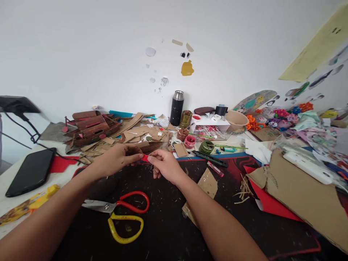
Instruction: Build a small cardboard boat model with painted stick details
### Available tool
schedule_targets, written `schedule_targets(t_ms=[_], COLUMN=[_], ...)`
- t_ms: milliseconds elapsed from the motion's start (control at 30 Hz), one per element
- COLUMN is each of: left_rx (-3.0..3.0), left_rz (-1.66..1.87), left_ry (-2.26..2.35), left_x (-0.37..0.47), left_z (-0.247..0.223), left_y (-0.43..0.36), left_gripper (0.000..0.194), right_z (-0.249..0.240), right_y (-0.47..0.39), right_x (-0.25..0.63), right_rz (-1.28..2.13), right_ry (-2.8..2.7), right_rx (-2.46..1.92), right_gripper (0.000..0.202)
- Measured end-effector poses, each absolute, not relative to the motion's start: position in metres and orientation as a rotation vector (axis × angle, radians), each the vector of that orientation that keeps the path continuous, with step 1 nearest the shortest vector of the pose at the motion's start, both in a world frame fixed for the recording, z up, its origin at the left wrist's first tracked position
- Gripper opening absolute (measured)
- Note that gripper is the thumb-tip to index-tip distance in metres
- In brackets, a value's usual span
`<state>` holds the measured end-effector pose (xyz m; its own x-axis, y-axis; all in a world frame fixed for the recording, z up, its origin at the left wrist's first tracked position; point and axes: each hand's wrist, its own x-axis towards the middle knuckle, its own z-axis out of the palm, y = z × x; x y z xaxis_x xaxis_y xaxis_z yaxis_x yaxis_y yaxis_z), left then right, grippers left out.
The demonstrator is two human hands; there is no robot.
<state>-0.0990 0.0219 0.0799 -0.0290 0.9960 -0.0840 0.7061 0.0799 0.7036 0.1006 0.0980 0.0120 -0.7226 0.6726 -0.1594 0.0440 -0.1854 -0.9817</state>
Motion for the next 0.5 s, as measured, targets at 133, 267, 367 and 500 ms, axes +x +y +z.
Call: schedule_targets(t_ms=[133,267,367,500], left_rx=[1.721,1.698,1.696,1.765], left_rz=[0.681,0.462,0.333,0.311], left_ry=[1.847,1.756,1.696,1.747], left_x=[-0.107,-0.102,-0.094,-0.088], left_z=[0.081,0.075,0.066,0.058], left_y=[0.021,0.018,0.015,0.013], left_gripper=[0.045,0.042,0.034,0.025], right_z=[0.017,0.018,0.016,0.016], right_y=[0.102,0.103,0.102,0.100], right_x=[0.102,0.103,0.103,0.102], right_rz=[1.930,1.954,1.963,1.973], right_ry=[-1.536,-1.503,-1.516,-1.538], right_rx=[-0.834,-0.809,-0.777,-0.767], right_gripper=[0.028,0.032,0.032,0.035])
